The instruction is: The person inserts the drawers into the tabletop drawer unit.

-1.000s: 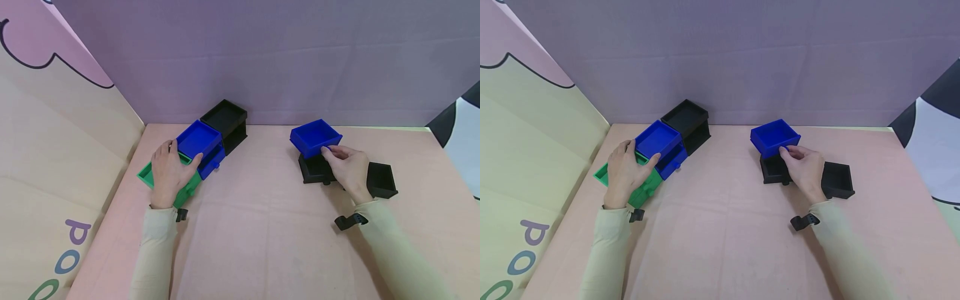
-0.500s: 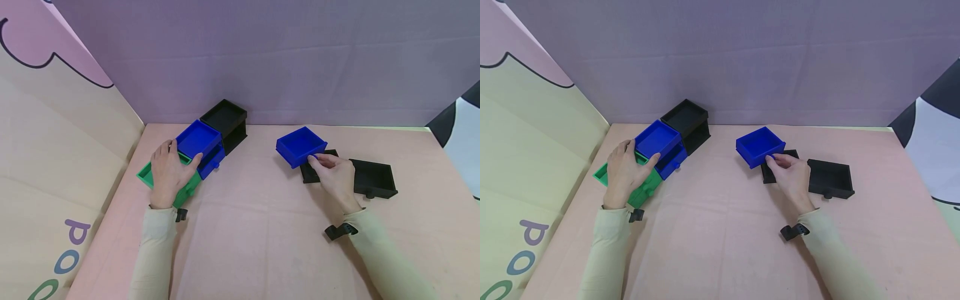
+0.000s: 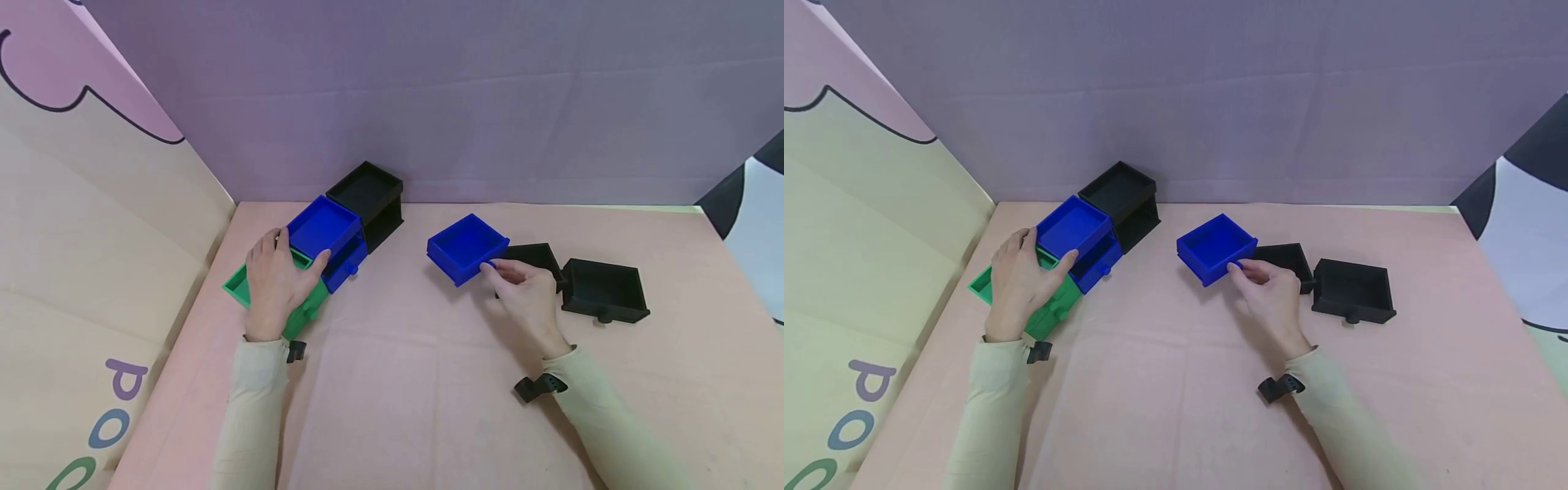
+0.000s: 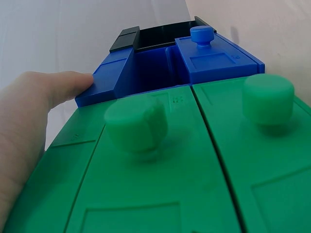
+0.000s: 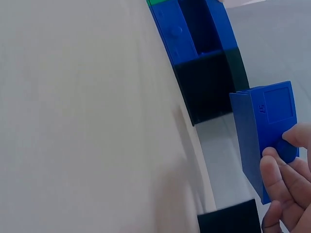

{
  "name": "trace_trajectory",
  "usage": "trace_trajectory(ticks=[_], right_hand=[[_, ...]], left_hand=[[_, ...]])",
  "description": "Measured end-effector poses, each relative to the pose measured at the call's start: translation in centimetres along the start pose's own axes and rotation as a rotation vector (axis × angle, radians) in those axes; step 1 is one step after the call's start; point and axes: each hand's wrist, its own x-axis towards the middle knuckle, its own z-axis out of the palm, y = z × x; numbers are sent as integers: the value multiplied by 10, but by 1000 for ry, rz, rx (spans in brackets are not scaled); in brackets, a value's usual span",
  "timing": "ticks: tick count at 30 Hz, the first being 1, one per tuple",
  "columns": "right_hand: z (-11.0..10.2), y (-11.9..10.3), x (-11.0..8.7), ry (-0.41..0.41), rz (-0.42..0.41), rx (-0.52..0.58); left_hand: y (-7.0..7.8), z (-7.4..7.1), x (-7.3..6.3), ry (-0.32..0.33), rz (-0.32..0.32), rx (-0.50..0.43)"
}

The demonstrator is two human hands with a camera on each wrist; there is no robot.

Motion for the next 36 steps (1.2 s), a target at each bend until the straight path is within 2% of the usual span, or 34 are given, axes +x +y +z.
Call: trace_trajectory(ticks=[14,26,31,36], right_hand=[[21,-10,-11,-45,-62,30],[45,-23,-10,-81,-99,108],[54,-27,-10,-95,-96,126],[62,-31,-11,-119,-57,137]], left_hand=[[-1,-1,0,-9,-7,-2],[1,-2,-1,-30,-16,-5],[2,-2,0,-21,-12,-2],[2,-1,1,-13,-5,-1]])
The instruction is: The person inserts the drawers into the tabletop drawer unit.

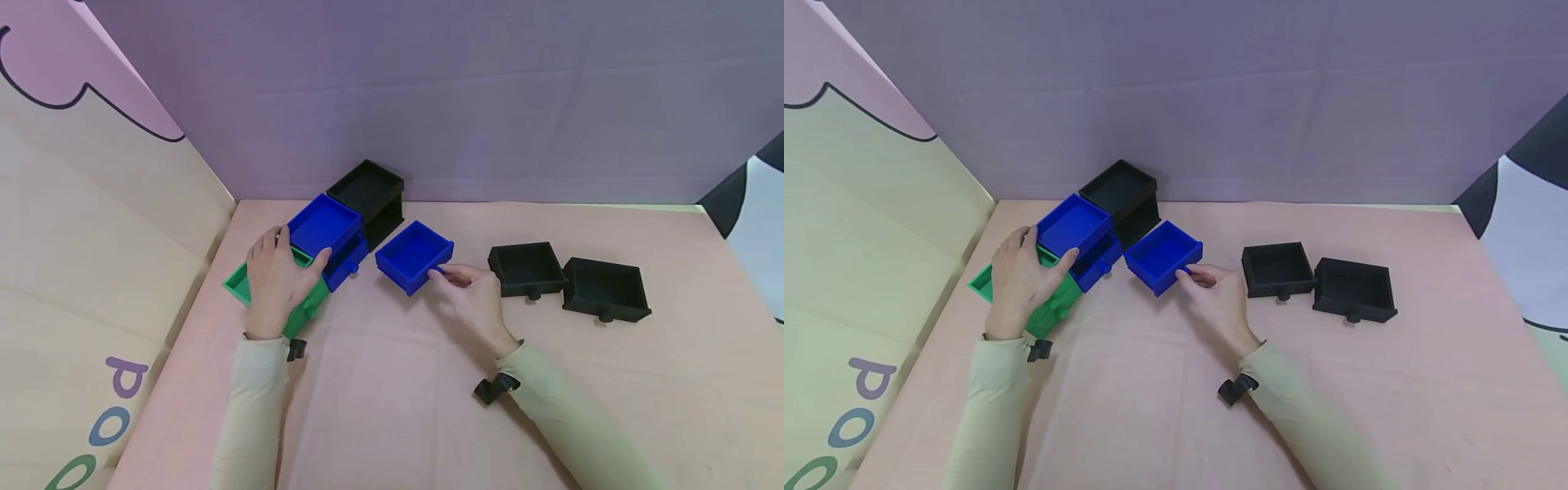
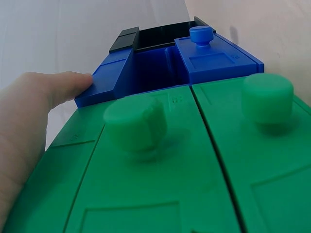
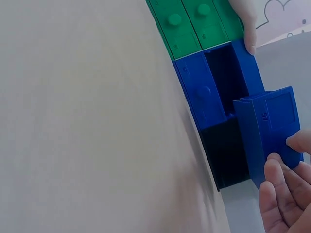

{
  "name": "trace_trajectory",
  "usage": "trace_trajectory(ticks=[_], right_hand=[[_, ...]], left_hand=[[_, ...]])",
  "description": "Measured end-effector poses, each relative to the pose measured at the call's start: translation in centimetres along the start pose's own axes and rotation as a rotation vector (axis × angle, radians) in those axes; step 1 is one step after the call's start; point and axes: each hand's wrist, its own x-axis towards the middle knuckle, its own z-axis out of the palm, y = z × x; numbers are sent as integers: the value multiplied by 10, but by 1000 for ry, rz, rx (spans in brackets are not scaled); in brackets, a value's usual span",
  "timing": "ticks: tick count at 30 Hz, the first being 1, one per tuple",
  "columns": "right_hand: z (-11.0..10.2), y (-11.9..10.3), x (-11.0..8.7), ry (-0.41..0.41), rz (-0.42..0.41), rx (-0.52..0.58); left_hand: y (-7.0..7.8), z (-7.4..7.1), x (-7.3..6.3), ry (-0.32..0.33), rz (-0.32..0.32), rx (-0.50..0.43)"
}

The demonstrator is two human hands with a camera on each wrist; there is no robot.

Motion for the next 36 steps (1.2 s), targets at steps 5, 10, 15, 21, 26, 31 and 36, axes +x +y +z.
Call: trace_trajectory(ticks=[5,10,15,21,26,31,36], right_hand=[[10,-3,-1,-9,46,20],[24,-7,-1,-8,59,65],[40,-10,-1,1,29,102],[56,-12,1,41,23,136],[68,-13,1,50,44,154],[78,-19,-1,46,47,173],[88,-23,0,15,37,182]], left_hand=[[-1,0,1,-6,0,6],[-2,-1,1,-5,2,4],[-4,-1,0,1,3,0],[-4,0,0,2,3,-12],[-3,0,1,-6,7,-9],[-3,0,1,-8,7,-5],[-5,0,1,-4,-1,-7]])
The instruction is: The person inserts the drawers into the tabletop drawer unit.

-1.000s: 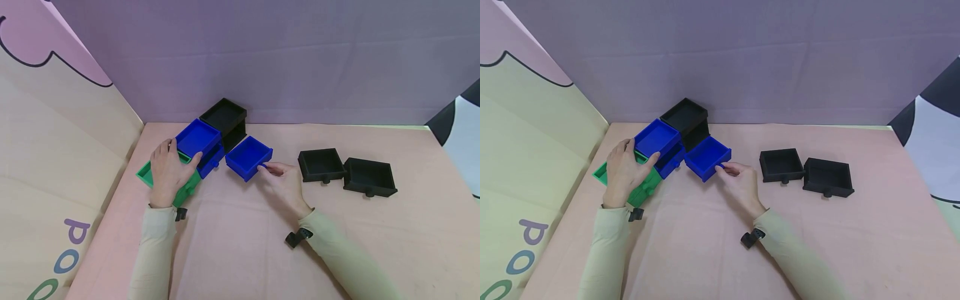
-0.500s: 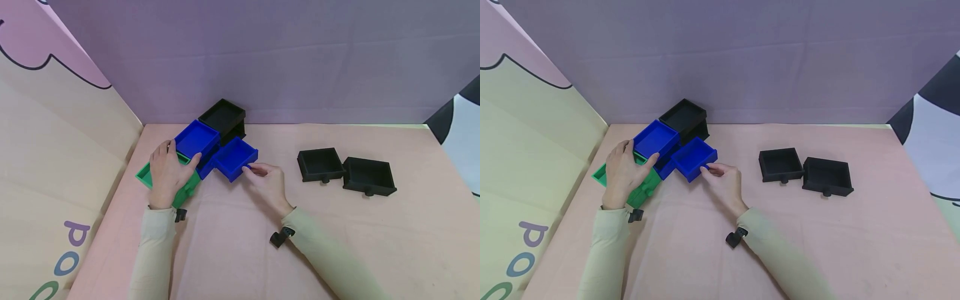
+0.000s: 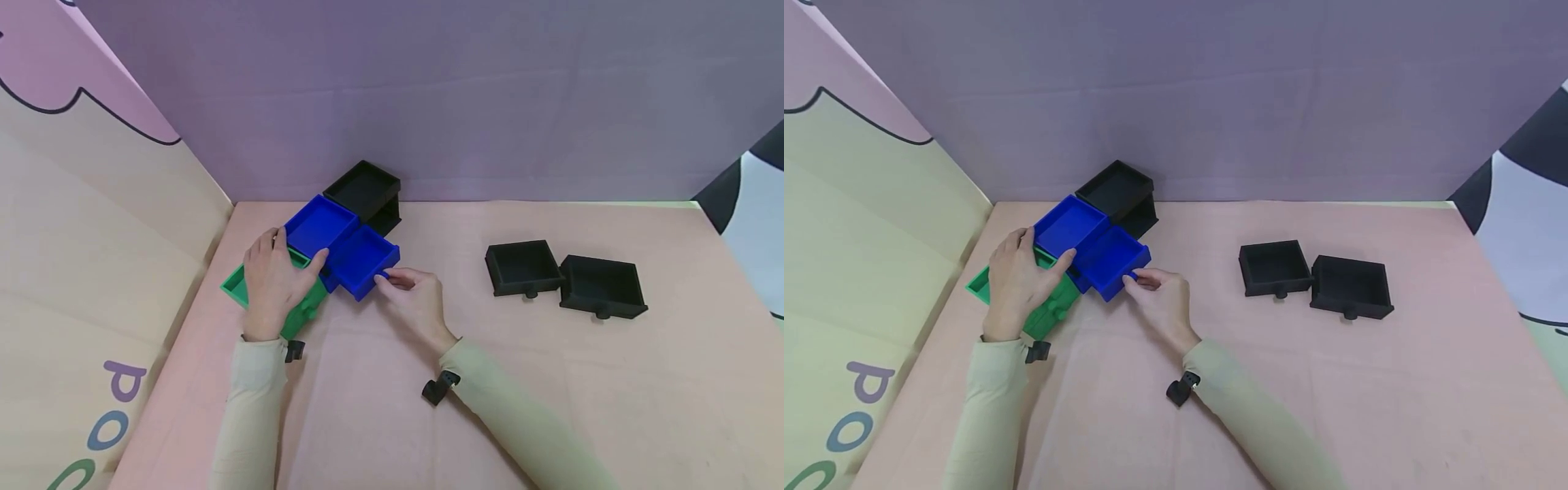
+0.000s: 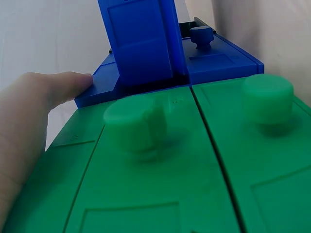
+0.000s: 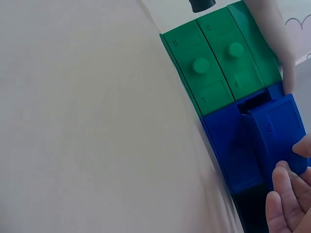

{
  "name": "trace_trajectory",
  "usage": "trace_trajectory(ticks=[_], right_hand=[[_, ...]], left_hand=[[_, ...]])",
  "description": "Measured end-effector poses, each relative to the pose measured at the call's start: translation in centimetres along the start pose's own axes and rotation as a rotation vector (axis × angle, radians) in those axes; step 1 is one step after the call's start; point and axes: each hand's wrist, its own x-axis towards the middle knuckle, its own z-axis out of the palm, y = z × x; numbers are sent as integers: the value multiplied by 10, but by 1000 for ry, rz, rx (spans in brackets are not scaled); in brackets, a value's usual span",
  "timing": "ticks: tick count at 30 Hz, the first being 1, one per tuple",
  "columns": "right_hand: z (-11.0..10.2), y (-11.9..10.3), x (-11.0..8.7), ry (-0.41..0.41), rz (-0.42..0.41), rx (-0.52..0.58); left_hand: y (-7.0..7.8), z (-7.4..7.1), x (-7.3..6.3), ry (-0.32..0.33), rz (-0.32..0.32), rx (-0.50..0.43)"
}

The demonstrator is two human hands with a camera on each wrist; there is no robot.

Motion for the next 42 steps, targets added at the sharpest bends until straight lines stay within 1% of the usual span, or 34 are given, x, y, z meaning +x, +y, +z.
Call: trace_trajectory(ticks=[8,12,16,26,31,33,39,42], right_hand=[[7,0,0,-51,26,-1],[8,0,1,-64,49,-19],[8,-1,3,-68,55,-27],[14,2,6,-92,70,16],[11,5,4,-117,88,53],[8,5,3,-128,83,59],[2,4,1,-116,53,-7],[3,4,2,-106,53,-16]], left_hand=[[0,-1,0,12,6,2],[0,-3,0,16,7,-1],[-2,-3,0,9,-1,3],[-3,-2,0,23,0,-4],[-1,-2,-1,23,7,-7],[1,-2,-1,20,8,-7],[2,-2,0,16,8,4],[2,-1,0,10,5,5]])
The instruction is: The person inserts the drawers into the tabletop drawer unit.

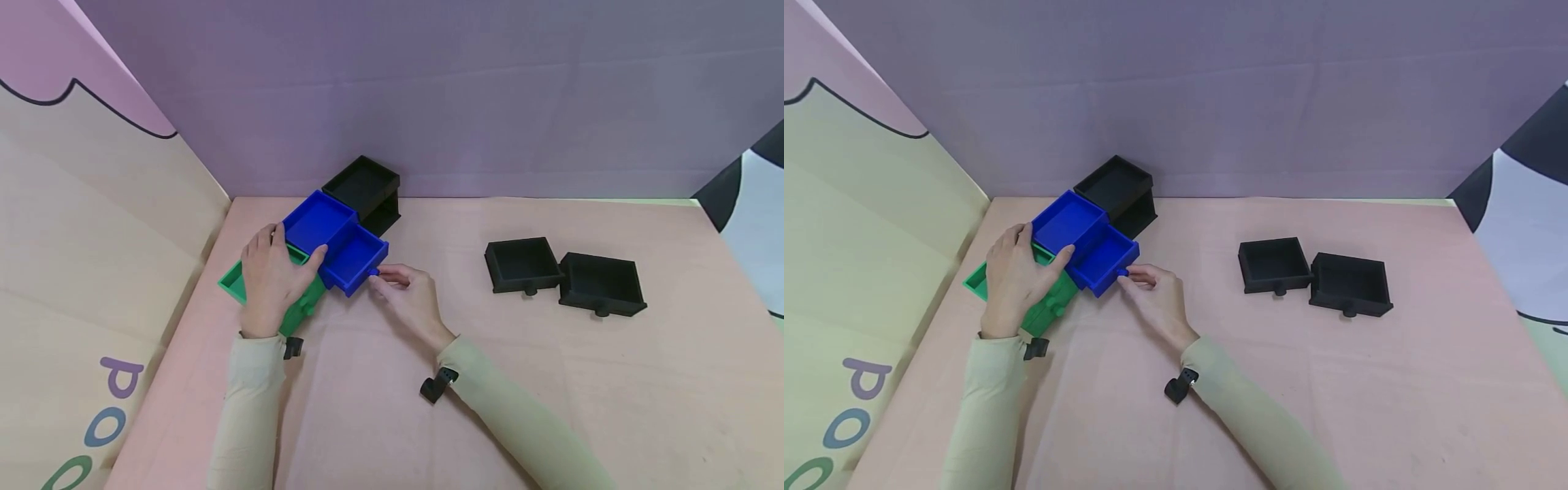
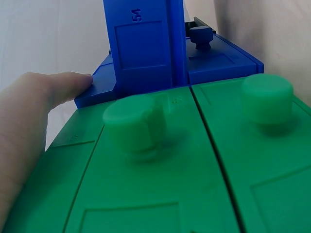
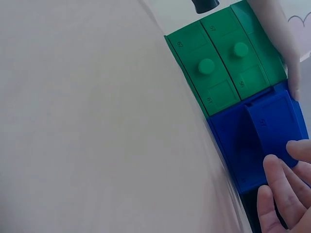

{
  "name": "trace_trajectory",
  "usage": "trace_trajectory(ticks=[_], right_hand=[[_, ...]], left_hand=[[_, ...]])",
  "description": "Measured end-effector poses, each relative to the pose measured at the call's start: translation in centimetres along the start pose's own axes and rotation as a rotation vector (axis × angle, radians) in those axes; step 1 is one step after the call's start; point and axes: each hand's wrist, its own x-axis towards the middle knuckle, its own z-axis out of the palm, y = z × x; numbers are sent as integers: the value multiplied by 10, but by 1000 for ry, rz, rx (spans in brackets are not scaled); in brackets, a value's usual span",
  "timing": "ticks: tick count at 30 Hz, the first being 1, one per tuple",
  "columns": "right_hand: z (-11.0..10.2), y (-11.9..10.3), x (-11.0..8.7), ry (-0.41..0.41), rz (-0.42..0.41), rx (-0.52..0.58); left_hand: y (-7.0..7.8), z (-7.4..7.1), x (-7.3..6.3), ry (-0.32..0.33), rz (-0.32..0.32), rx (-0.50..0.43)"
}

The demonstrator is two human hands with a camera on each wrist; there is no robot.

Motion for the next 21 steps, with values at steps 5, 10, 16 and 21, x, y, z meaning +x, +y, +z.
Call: trace_trajectory(ticks=[5,10,16,21], right_hand=[[1,-1,0,5,4,8],[3,-2,1,3,-8,14],[4,-3,2,-2,-3,37],[4,-4,2,-4,14,57]], left_hand=[[0,0,0,-2,-3,4],[1,-1,0,4,-2,1],[0,0,0,5,-1,2],[1,-1,0,7,3,7]])
